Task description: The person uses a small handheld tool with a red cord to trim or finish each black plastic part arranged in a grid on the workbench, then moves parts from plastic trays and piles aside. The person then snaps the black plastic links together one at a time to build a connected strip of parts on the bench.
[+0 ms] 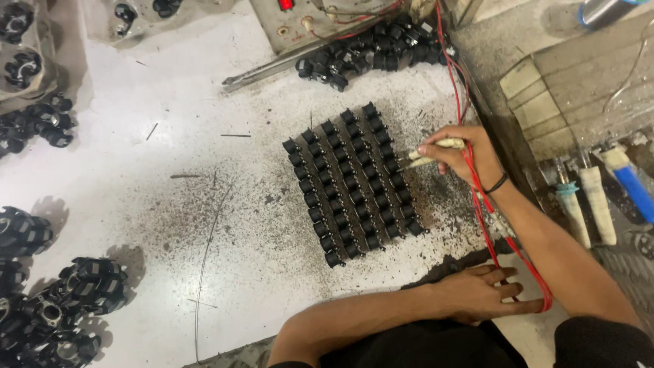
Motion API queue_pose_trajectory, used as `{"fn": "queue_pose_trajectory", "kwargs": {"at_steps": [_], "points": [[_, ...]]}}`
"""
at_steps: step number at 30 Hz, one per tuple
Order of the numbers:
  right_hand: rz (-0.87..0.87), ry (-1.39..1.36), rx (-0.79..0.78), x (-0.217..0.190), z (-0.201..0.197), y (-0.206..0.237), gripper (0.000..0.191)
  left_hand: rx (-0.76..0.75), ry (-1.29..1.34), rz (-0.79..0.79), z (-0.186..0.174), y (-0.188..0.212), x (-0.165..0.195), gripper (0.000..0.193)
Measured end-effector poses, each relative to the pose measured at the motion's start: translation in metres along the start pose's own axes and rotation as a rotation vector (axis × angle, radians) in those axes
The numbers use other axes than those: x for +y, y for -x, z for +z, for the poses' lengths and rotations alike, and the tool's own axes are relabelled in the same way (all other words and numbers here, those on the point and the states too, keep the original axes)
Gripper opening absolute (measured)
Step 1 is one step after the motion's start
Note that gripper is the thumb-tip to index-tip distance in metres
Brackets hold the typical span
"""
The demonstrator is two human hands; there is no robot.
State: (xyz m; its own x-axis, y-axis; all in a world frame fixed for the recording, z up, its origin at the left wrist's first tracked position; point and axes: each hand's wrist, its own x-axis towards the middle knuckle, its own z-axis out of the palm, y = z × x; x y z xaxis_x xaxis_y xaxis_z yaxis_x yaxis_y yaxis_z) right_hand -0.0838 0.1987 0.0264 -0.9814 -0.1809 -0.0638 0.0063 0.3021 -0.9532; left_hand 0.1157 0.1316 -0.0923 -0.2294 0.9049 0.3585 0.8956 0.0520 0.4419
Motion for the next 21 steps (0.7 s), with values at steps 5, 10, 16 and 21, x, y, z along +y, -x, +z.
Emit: {"fn": "queue_pose_trajectory", "kwargs": {"at_steps": [5,10,16,21], "points": [[0.020,0.004,-0.033,0.000,-0.007,-0.005,0.015,0.001,0.017,-0.003,0.003,0.001,0.000,0.101],[-0.023,-0.025,0.003,0.006,-0.008,-0.024,0.015,0.089,0.053,-0.011,0.010,0.002,-0.002,0.079],[-0.030,0.034,-0.046,0.004,-0.002,-0.035,0.014,0.068,-0.020,-0.039,0.006,0.001,0.000,0.073],[-0.101,0.054,0.004,0.001,-0.013,-0.047,0.015,0.197,0.107,-0.042,0.004,-0.002,0.001,0.076]]}}
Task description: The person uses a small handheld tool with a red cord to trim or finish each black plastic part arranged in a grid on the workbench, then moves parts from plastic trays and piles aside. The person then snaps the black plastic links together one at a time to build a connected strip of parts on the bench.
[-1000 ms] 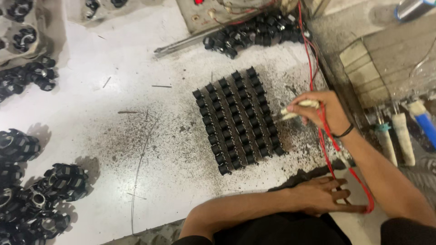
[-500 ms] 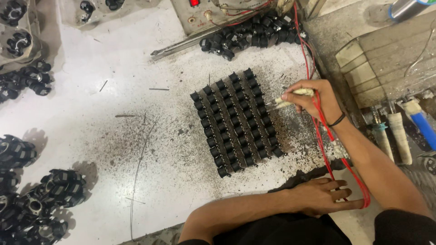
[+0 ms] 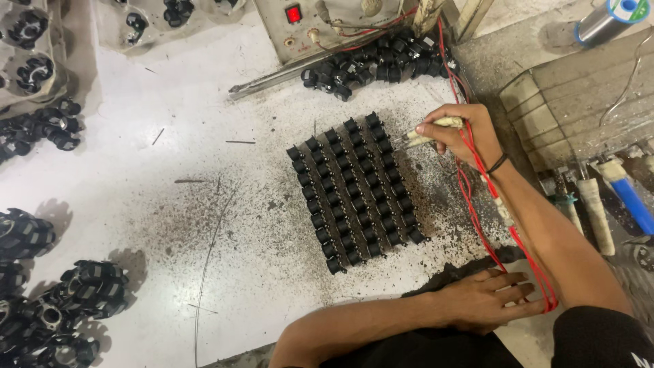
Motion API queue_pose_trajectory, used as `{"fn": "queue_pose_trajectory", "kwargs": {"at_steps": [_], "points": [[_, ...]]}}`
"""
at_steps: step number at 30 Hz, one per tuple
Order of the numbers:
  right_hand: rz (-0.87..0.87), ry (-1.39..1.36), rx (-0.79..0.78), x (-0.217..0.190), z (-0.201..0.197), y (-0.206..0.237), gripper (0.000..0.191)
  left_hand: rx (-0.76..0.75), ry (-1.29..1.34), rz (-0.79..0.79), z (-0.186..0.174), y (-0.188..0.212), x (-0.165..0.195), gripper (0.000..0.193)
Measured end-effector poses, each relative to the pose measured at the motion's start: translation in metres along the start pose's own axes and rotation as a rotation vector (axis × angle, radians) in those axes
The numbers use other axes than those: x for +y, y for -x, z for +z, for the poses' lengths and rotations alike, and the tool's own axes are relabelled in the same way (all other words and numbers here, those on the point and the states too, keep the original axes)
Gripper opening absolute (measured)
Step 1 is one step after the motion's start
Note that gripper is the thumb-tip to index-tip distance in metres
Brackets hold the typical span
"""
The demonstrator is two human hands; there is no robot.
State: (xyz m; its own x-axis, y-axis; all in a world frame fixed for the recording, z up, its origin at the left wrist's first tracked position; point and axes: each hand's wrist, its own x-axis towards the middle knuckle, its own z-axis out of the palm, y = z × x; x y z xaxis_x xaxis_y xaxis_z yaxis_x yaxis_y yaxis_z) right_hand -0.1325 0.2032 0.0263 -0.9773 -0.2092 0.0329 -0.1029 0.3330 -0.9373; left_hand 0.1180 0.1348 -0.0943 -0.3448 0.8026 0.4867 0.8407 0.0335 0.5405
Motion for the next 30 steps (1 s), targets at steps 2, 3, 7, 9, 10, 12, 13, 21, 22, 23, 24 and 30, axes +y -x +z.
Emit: {"fn": "queue_pose_trajectory", "kwargs": {"at_steps": [2,3,7,9,10,12,13,21,22,23,24,30], "points": [[0.014,-0.028,-0.015,0.002,0.002,-0.009,0.015,0.045,0.078,-0.014,-0.004,-0.001,0.001,0.079],[0.017,-0.041,-0.019,0.003,0.005,-0.013,0.015,0.043,0.109,-0.022,-0.006,-0.001,0.003,0.081],[0.038,-0.121,-0.083,0.006,0.012,-0.022,0.014,0.052,0.075,-0.045,-0.019,-0.002,0.005,0.081],[0.022,-0.132,-0.106,0.006,0.012,-0.022,0.013,0.078,-0.039,-0.025,-0.021,-0.003,0.004,0.078],[0.032,-0.073,-0.115,0.006,0.009,-0.021,0.014,0.088,-0.084,-0.020,-0.020,-0.003,0.006,0.076],[0.061,0.040,-0.122,0.006,0.003,-0.023,0.014,0.102,-0.076,-0.055,-0.017,-0.003,0.007,0.077],[0.028,-0.011,-0.100,0.006,0.000,-0.024,0.015,0.105,-0.081,-0.064,-0.016,-0.002,0.007,0.078],[0.018,-0.151,-0.074,0.010,0.012,-0.047,0.016,0.084,-0.079,-0.068,-0.028,-0.004,0.009,0.084],[0.011,-0.130,-0.074,0.010,0.013,-0.047,0.016,0.084,-0.096,-0.077,-0.032,-0.006,0.009,0.084],[0.004,-0.110,-0.076,0.010,0.014,-0.047,0.016,0.083,-0.113,-0.087,-0.035,-0.008,0.008,0.084],[0.002,-0.089,-0.077,0.009,0.012,-0.047,0.016,0.078,-0.143,-0.112,-0.037,-0.009,0.009,0.082],[-0.102,-0.079,-0.044,0.014,0.004,-0.065,0.015,0.141,-0.143,-0.157,-0.037,-0.008,0.011,0.080]]}}
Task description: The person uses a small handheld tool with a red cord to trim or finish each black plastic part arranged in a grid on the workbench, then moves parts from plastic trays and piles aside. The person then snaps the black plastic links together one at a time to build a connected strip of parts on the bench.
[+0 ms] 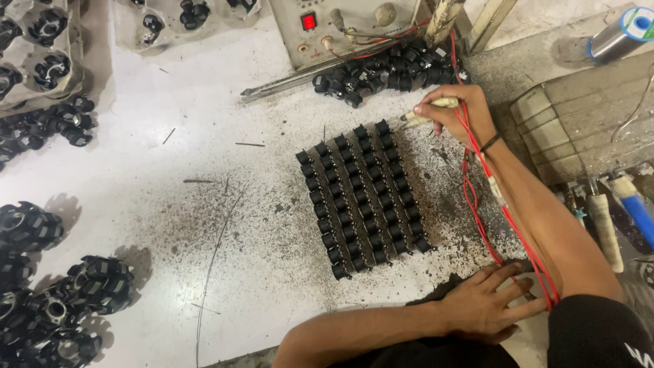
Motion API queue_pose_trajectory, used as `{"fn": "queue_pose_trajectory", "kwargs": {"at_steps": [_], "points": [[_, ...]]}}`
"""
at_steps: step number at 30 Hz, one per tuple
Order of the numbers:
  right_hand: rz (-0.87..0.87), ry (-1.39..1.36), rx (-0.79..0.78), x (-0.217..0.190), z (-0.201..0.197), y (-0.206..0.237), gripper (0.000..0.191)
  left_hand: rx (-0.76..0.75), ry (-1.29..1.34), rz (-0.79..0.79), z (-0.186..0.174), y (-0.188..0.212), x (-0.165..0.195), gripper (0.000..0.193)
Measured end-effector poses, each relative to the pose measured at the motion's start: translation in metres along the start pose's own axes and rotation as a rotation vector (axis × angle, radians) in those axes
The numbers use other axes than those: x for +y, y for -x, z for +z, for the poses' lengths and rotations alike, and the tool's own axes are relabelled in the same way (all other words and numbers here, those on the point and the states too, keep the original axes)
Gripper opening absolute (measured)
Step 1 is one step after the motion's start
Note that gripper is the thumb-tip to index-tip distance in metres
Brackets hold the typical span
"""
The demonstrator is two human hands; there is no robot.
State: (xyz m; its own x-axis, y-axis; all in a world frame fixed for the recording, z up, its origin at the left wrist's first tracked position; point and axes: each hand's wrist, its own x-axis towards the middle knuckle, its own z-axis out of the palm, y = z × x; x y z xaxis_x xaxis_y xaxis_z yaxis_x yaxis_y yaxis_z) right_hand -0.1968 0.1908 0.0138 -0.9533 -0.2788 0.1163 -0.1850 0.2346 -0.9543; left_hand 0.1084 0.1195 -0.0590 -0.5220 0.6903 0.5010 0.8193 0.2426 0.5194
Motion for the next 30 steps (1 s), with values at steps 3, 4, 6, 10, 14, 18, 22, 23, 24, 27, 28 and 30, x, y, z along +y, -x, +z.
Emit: {"fn": "queue_pose_trajectory", "kwargs": {"at_steps": [3,4,6,10,14,18,22,23,24,27,28,30], "points": [[0.094,0.039,0.032,0.009,0.007,-0.014,0.014,0.042,0.037,-0.001,-0.002,0.002,-0.001,0.080],[0.065,0.003,0.023,0.012,0.010,-0.017,0.014,0.044,0.034,0.004,-0.004,0.003,-0.001,0.080],[0.001,-0.062,-0.008,0.013,0.013,-0.020,0.015,0.036,0.012,0.009,-0.008,0.003,-0.001,0.081],[0.050,0.078,-0.006,0.002,0.012,-0.016,0.014,0.040,-0.019,-0.004,-0.008,-0.001,-0.001,0.084],[0.006,0.093,0.007,-0.015,0.015,-0.009,0.016,0.049,-0.052,0.014,0.001,0.003,-0.002,0.079],[0.003,0.117,-0.048,-0.022,0.031,-0.015,0.018,0.035,-0.056,-0.024,0.014,0.009,-0.001,0.080],[0.018,0.124,-0.090,-0.025,0.047,-0.029,0.016,0.038,-0.057,-0.021,0.020,0.009,-0.007,0.081],[0.033,0.137,-0.108,-0.026,0.050,-0.030,0.016,0.046,-0.061,-0.021,0.020,0.008,-0.009,0.080],[0.048,0.152,-0.124,-0.027,0.051,-0.031,0.016,0.062,-0.068,-0.015,0.021,0.008,-0.009,0.078],[0.023,0.244,-0.090,-0.030,0.050,-0.026,0.017,0.021,-0.102,-0.015,0.023,0.008,-0.010,0.081],[0.020,0.228,-0.092,-0.031,0.048,-0.021,0.017,-0.014,-0.111,-0.021,0.024,0.008,-0.009,0.083],[-0.011,0.201,-0.078,-0.033,0.043,-0.013,0.017,0.056,-0.115,0.015,0.025,0.009,-0.009,0.075]]}}
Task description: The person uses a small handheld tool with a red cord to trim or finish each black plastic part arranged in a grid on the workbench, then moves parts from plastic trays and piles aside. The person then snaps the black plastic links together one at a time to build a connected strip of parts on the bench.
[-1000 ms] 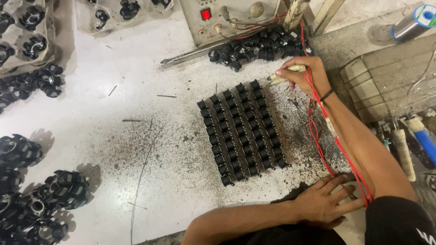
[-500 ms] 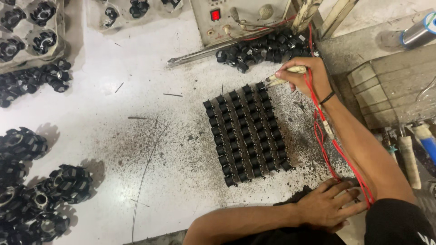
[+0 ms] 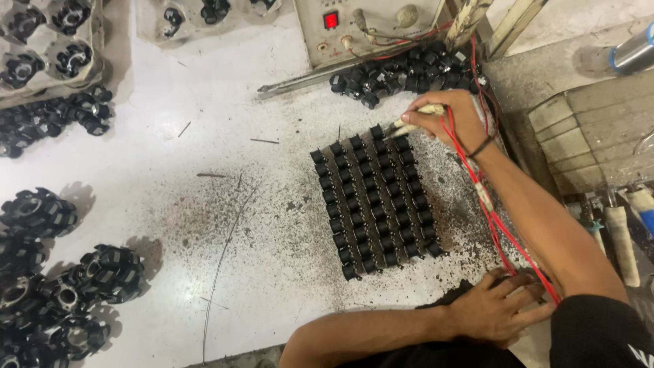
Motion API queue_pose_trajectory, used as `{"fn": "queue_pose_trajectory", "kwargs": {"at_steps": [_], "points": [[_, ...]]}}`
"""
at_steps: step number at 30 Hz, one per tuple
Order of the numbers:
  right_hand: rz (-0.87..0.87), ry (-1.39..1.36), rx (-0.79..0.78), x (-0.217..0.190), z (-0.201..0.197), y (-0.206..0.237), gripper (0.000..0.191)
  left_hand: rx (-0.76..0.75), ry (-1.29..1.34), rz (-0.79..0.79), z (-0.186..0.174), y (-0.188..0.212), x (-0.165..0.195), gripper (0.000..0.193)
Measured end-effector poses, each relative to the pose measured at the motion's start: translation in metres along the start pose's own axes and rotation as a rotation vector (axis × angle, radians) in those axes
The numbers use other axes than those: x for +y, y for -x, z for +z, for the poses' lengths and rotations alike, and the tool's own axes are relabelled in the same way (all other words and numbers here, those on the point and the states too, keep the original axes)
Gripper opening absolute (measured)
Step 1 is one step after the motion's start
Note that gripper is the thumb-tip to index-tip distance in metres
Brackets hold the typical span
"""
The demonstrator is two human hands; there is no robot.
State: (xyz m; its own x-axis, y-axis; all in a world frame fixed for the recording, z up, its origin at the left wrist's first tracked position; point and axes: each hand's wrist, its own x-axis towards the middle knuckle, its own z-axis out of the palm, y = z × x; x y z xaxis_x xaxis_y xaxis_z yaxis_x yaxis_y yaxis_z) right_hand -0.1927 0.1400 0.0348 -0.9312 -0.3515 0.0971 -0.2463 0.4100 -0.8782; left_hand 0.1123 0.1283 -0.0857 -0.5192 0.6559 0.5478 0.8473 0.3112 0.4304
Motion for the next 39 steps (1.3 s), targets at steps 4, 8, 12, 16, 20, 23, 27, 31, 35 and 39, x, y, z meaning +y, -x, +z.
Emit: {"fn": "queue_pose_trajectory", "kwargs": {"at_steps": [4,8,12,16,20,23,27,31,35,39], "points": [[0.034,0.042,0.036,0.004,-0.002,0.014,0.019,0.045,-0.037,0.047,-0.002,0.001,0.001,0.067],[0.045,0.016,0.007,0.009,0.007,0.012,0.019,0.008,-0.032,0.040,-0.014,-0.002,0.001,0.065],[0.019,0.050,-0.023,0.009,0.009,0.006,0.019,-0.006,-0.107,0.062,-0.023,-0.006,-0.001,0.063],[-0.111,0.119,0.019,0.007,0.001,0.021,0.019,0.062,-0.023,0.073,-0.014,-0.004,-0.001,0.070],[-0.141,0.162,0.086,0.009,-0.005,0.044,0.019,0.010,-0.078,0.069,0.001,0.003,0.000,0.064],[-0.012,0.106,0.065,0.012,0.000,0.047,0.019,-0.048,-0.102,0.075,0.008,0.006,0.000,0.060],[-0.235,0.140,0.016,0.009,0.010,0.036,0.018,0.003,-0.091,0.063,0.009,0.006,-0.002,0.055],[-0.189,0.182,0.000,0.001,0.008,0.040,0.017,0.003,-0.060,0.073,0.009,0.007,-0.003,0.059],[-0.132,0.107,0.017,-0.002,0.002,0.061,0.015,0.000,-0.047,0.074,0.007,0.008,0.000,0.054],[-0.121,0.078,0.012,0.005,0.005,0.073,0.015,-0.104,-0.188,0.108,-0.001,0.005,0.005,0.060]]}}
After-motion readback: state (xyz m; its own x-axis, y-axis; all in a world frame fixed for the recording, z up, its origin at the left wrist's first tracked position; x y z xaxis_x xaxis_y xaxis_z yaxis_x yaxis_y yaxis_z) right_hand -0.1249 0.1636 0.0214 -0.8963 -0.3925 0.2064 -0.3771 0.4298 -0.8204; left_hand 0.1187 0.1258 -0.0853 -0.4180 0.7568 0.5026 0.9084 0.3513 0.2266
